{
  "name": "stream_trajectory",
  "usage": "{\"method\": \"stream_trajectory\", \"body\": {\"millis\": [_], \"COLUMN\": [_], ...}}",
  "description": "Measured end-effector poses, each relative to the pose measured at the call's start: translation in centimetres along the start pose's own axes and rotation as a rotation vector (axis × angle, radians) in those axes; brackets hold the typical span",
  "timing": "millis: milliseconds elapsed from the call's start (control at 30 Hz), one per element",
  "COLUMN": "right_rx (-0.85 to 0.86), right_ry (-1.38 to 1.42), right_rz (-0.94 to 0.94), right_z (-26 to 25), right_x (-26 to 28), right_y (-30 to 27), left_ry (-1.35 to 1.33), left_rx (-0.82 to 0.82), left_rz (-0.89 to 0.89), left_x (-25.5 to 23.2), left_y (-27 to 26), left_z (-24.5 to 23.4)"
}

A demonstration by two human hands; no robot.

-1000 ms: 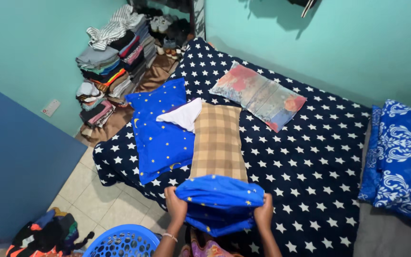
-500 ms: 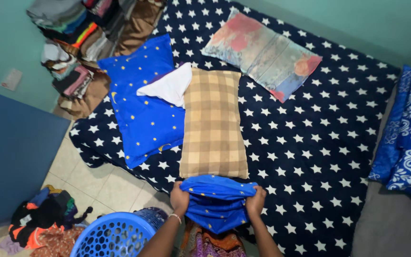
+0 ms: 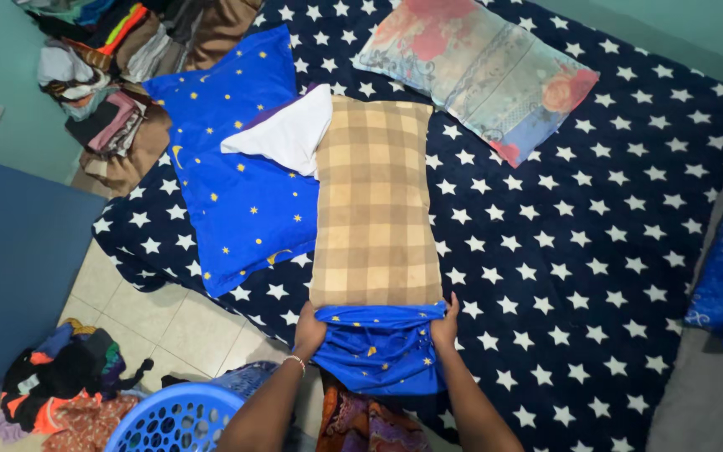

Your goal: The person puts a pillow into a blue pillowcase by hand on a bed.

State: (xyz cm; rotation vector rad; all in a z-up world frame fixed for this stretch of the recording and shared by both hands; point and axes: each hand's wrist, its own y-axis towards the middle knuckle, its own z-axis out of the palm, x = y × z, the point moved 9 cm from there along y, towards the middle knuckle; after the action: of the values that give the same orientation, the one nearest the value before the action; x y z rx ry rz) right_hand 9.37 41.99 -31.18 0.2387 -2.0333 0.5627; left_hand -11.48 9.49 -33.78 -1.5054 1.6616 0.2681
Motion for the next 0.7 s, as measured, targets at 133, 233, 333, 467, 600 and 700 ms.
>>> {"method": "stream_trajectory", "body": {"millis": [133,233,333,467,600,700], "right_rx": [0.169,0.219,0.368,0.492,0.59,0.66], "right_ry": [0.055,0.212,0.438,0.611,0.783,0.855], "right_rz": [0.154,0.228,0.303,0.244,0.129,0.072], "right_z": [0.4,-0.4,-1.9,-5.8,-11.3,-13.4], "right_x": [-0.7,-0.1,1.3,6.1,11.4,14.5], "right_y": [1.7,3.0,3.2,2.5,-1.4,-4.3], "left_ry": [0.061,0.006,0.001,-0.346,-0.541,-0.582], "left_rx": [0.121,0.255,0.365,0.536,0.745,0.752], "left_rz": [0.078,0.257,0.322,0.469,0.435,0.529], "left_x": [-2.6,-7.6,-12.1,-19.9,-24.3,-25.6], "left_y": [0.7,0.7,0.2,-2.3,-5.4,-7.6], "left_z": [-0.1,-1.5,-3.6,-8.5,-12.8,-15.8]}}
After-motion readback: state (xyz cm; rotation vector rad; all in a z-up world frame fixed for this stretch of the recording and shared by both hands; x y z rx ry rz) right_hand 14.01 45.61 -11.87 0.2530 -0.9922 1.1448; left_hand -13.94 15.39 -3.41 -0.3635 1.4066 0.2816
